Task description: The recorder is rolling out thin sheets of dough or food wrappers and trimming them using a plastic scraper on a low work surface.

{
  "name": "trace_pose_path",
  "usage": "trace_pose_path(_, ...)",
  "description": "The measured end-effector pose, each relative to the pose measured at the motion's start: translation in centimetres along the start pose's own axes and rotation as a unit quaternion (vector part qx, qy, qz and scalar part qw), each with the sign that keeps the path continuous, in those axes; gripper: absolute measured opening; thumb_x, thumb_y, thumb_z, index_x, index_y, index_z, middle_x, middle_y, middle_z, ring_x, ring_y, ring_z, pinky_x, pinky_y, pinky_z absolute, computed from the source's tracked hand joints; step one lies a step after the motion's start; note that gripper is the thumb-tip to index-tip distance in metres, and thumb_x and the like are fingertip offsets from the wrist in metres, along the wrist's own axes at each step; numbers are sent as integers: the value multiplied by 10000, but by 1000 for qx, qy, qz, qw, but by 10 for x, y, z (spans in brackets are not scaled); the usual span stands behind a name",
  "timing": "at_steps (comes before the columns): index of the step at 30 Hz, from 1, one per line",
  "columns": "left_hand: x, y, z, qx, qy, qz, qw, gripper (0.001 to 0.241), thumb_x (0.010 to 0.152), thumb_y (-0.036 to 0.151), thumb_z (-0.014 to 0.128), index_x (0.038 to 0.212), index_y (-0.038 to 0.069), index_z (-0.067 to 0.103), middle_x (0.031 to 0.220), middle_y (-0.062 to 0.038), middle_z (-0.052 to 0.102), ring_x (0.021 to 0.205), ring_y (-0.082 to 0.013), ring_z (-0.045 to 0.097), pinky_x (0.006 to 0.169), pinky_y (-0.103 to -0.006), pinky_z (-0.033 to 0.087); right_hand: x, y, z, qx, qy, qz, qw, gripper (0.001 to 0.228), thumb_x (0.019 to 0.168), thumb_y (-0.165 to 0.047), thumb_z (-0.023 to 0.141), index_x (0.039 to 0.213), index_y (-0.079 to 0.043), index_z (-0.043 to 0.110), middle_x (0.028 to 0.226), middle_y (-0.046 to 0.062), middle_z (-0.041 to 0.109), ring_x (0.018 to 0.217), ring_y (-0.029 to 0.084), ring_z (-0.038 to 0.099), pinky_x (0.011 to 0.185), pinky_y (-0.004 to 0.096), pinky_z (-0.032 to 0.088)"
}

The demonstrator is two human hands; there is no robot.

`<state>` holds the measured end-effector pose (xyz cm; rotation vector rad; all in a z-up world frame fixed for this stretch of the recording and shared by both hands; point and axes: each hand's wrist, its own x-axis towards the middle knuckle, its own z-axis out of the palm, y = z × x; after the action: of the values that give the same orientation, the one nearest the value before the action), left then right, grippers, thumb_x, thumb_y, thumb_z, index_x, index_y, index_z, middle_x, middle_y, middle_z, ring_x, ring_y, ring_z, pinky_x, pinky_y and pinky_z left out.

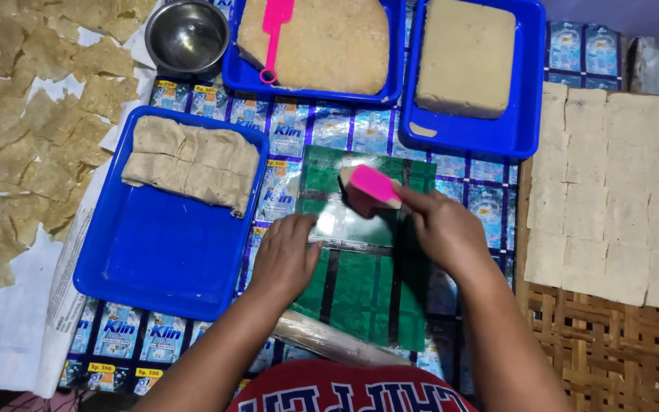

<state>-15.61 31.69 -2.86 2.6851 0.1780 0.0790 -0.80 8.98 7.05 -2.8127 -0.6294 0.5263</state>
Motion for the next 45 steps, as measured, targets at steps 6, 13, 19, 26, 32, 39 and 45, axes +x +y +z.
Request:
trace_pose_path(6, -58, 9, -37, -112, -242, -18, 964, 462, 794, 478, 821, 1140, 205, 682, 1325, -46, 644, 1323, -285, 518, 1107, -522, 386, 24, -9, 75, -75, 34, -17, 996, 611, 915, -75, 492, 1457, -339, 588, 1138, 207, 656, 649, 380, 684, 582, 507, 531)
trace_pose_path(13, -101, -15, -35, -22, -248, 59, 967, 725, 617, 416, 989, 1208, 196, 632, 1284, -25, 613, 1264, -270, 509, 1071, -475, 325, 18, -1, 51, -40, -67, 40, 996, 461, 1031, -288, 445, 1450, -443, 555, 1040, 148, 660, 830, 351, 682, 708, 497, 518)
trace_pose_path(19, -106, -21, -15, 30, -194, 95, 976, 556, 685, 348, 921, 1132, 209, 621, 1142, -4, 642, 1131, -246, 572, 1030, -462, 376, 23, 39, 91, -34, 55, 67, 996, 480, 994, -247, 499, 1450, -375, 576, 1017, 149, 668, 792, 383, 673, 659, 512, 511)
trace_pose_path(26, -95, -11, -30, 32, -137, 80, 987, 595, 677, 322, 904, 1185, 175, 631, 1174, -25, 650, 1153, -265, 584, 1019, -446, 416, -26, 77, 67, -49, 140, 90, 985, 439, 999, -257, 567, 1417, -385, 616, 952, 113, 679, 672, 334, 671, 604, 481, 554)
trace_pose_path(32, -88, -11, -35, 47, -109, 74, 990, 586, 677, 336, 891, 1180, 172, 639, 1168, -32, 649, 1143, -270, 594, 1019, -450, 424, -28, 54, 85, -59, 74, -135, 986, 134, 966, -278, 594, 1029, -162, 616, 884, 79, 738, 690, 338, 680, 619, 489, 497)
trace_pose_path(39, -81, -10, -33, 56, -89, 88, 991, 563, 668, 311, 889, 1149, 150, 643, 1100, -50, 656, 1087, -270, 604, 990, -447, 427, 59, 56, 115, -114, 192, -139, 965, 170, 979, -345, 610, 1068, -203, 641, 910, 49, 741, 672, 341, 675, 580, 488, 496)
trace_pose_path(45, -73, -7, -41, 31, -19, 81, 996, 577, 659, 323, 872, 1161, 160, 639, 1134, -35, 640, 1074, -273, 606, 963, -418, 429, 23, 64, 95, -19, 179, -69, 981, 225, 1067, -359, 523, 984, -211, 671, 735, -12, 673, 547, 185, 599, 509, 371, 507)
